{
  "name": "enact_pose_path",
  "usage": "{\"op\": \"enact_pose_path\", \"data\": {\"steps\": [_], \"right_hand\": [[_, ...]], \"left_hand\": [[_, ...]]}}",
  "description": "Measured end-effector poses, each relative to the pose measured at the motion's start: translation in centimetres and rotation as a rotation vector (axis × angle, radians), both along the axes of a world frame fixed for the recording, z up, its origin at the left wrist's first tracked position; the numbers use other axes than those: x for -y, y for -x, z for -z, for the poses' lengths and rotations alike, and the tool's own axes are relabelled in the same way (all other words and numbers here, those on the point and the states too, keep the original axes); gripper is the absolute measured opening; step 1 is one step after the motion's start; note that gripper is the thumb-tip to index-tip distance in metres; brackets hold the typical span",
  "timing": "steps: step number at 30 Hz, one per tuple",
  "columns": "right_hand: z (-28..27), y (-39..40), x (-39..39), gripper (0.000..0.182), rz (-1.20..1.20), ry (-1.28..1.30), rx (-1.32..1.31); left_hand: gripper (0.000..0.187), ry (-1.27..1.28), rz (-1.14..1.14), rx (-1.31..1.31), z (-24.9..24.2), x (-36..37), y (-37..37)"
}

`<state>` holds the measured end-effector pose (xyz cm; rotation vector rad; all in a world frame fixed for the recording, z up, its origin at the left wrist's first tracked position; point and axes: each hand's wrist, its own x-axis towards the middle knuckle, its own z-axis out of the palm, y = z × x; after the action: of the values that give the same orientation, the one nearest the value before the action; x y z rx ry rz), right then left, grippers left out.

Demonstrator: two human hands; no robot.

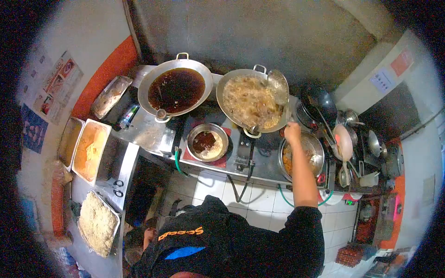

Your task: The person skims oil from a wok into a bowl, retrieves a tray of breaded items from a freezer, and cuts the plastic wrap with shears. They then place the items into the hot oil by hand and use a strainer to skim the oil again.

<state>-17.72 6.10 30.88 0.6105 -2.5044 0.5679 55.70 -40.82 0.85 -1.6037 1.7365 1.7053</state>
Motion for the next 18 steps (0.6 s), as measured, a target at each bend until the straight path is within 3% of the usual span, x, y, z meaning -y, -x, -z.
{"op": "enact_pose_path", "data": {"steps": [1, 2, 3, 4, 5, 7, 9, 12, 15, 18], "right_hand": [[-0.1, 0.0, 0.4, 0.016, -0.004, 0.001, -0.001], [-0.2, 0.1, 0.8, 0.016, 0.104, 0.106, 0.292], [-0.3, 0.2, 1.3, 0.015, 0.210, 0.211, 0.585], [0.2, 0.4, 1.9, 0.013, 0.172, 0.195, 0.399], [-0.8, -0.1, 2.5, 0.013, 0.168, 0.197, 0.398], [-3.3, -0.8, 3.8, 0.013, 0.222, 0.333, 0.685], [-3.3, -0.5, 4.5, 0.016, 0.241, 0.328, 0.616], [-2.6, 0.1, 4.3, 0.018, 0.246, 0.397, 0.737], [-2.7, 0.3, 3.8, 0.018, 0.272, 0.565, 0.801], [-4.2, 1.4, 3.9, 0.016, 0.258, 1.027, 1.177]], "left_hand": [[0.017, -0.148, -0.166, -0.076, 1.2, 0.4, -0.8], [0.017, -0.351, -0.351, -0.156, 1.6, 1.0, -1.0], [0.017, -0.255, -0.300, -0.126, 2.2, 0.6, -1.4], [0.016, -0.158, -0.214, -0.077, 1.4, 0.1, -1.2], [0.016, -0.093, -0.158, -0.048, 1.1, -0.2, -1.2], [0.017, -0.046, -0.104, -0.023, 1.0, -0.8, -1.4], [0.017, -0.015, -0.061, -0.009, 1.1, -1.2, -1.9], [0.019, -0.009, -0.023, -0.001, 1.8, -2.3, -2.3], [0.023, -0.144, 0.173, 0.192, 2.1, -2.9, -2.7], [0.022, -0.152, 0.541, -0.240, 3.3, -2.5, -3.3]]}}
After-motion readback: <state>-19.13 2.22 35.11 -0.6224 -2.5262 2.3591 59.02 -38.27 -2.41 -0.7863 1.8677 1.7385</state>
